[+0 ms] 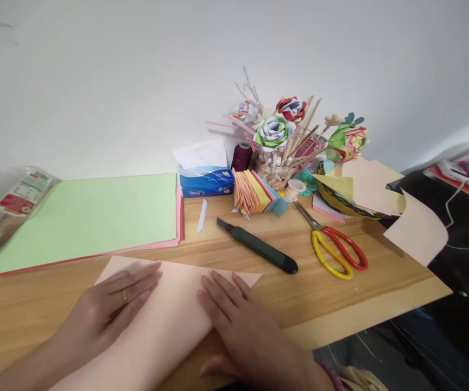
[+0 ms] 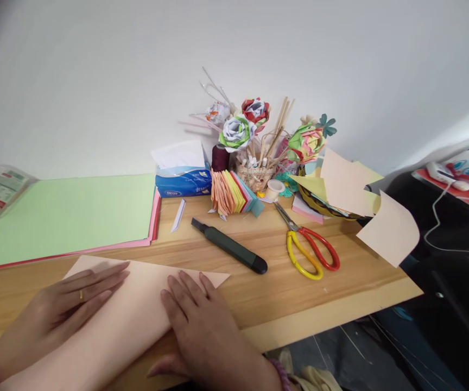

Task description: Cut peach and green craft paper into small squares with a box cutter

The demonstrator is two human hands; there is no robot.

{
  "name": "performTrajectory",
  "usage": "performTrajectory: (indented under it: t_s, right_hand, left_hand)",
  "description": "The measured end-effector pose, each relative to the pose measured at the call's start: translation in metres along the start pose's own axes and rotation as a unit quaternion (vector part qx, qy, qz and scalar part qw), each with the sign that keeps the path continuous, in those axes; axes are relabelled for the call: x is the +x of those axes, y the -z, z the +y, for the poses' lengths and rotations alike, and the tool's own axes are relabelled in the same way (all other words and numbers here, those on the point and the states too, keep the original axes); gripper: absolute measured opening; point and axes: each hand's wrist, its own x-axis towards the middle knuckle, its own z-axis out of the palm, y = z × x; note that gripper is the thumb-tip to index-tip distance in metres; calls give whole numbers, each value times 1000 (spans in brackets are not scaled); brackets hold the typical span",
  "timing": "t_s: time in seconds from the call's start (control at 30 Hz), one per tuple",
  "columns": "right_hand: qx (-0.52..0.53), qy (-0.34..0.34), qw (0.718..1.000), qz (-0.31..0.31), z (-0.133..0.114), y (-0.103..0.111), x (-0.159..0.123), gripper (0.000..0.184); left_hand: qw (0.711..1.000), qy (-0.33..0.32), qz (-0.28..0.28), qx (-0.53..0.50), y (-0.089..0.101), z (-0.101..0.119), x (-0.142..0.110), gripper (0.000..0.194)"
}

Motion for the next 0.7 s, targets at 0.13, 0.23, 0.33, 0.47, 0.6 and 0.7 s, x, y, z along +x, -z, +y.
performTrajectory:
  t_s: [0.13, 0.23, 0.33, 0.47, 0.6, 0.7]
  right_hand:
    - [25, -4, 1000, 0, -1, 2, 0, 84]
    - [21, -2, 1000, 2, -1, 0, -1, 85]
    - [0, 3, 1000, 4, 2, -7, -1, 89]
    - [-32, 22, 999, 23, 9, -17, 0, 91]
    - [-69, 51, 994, 68, 14, -22, 2, 89]
    - [-98, 64, 988, 96, 16, -23, 2, 89]
  left_hand:
    - [1000, 12, 4, -10, -1, 0, 2, 31]
    - [1000, 11, 2, -21, -3, 0, 1, 30]
    - [999, 14, 0, -36, -5, 0, -1, 29]
    - [999, 15, -11, -39, -6, 1, -3, 30]
    - [999, 18, -12, -48, -6, 3, 0, 30]
    - [998, 8, -7, -57, -4, 5, 3, 29]
